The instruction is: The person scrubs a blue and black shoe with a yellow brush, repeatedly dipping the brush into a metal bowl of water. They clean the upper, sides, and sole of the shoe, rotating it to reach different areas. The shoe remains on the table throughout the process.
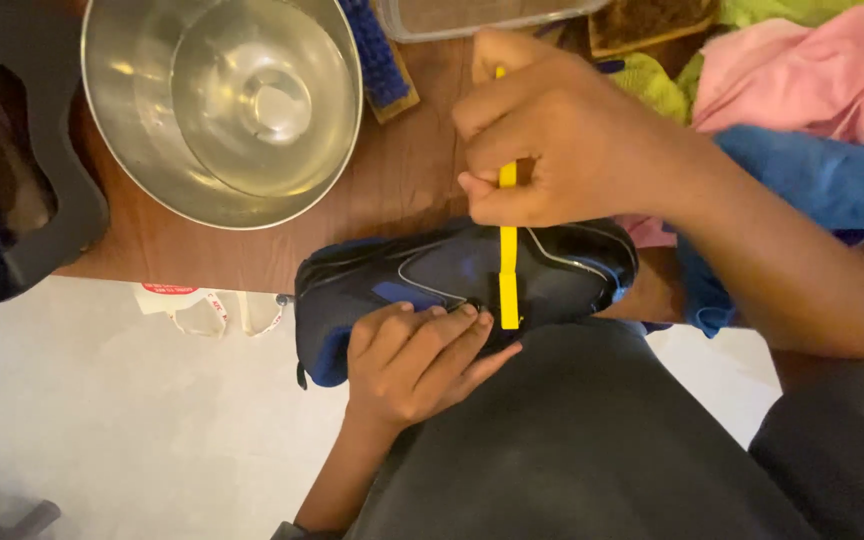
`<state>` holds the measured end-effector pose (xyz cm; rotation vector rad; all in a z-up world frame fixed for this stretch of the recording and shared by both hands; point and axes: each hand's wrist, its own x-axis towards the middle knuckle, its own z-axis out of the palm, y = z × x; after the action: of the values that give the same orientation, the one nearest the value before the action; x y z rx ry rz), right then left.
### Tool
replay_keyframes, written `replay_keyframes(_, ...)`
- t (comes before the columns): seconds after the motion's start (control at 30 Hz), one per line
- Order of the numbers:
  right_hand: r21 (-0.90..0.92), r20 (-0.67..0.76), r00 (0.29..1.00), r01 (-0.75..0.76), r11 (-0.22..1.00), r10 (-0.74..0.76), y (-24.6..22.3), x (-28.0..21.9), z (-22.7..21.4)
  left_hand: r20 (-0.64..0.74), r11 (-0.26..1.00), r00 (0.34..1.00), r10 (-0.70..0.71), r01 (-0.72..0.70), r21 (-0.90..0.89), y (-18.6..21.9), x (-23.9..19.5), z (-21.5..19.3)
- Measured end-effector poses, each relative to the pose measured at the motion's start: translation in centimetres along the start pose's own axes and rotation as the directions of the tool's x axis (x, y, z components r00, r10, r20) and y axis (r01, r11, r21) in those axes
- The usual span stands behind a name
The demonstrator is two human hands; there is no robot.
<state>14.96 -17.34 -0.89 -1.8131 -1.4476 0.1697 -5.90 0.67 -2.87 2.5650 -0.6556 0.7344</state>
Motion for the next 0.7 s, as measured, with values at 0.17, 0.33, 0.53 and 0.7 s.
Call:
replay_keyframes(0.17, -0.148, 0.125, 0.741, -0.643, 0.751, 0.660, 0.1, 0.0, 0.0, -0.018, 0.999, 1.000, 0.020, -0.021, -0.029, -0.1, -0.4, 0.2)
replay_keyframes(0.33, -0.121, 0.034, 0.988, -0.142, 0.982, 0.147, 0.7, 0.0, 0.3, -0.015, 0.998, 1.000, 0.007, -0.008, -0.060, -0.2, -0.1, -0.3)
replay_keyframes(0.53, -0.209, 0.098, 0.975, -0.176, 0.962, 0.199, -0.2, 0.3, -0.7, -0.002, 0.997, 1.000, -0.013, 0.013, -0.069, -0.1, -0.2, -0.5)
replay_keyframes(0.7, -0.262, 0.137, 0.837, -0.485, 0.835, 0.529, 1.7, -1.0, -1.3, 0.009, 0.998, 1.000, 0.004, -0.003, -0.069, -0.1, -0.5, -0.7)
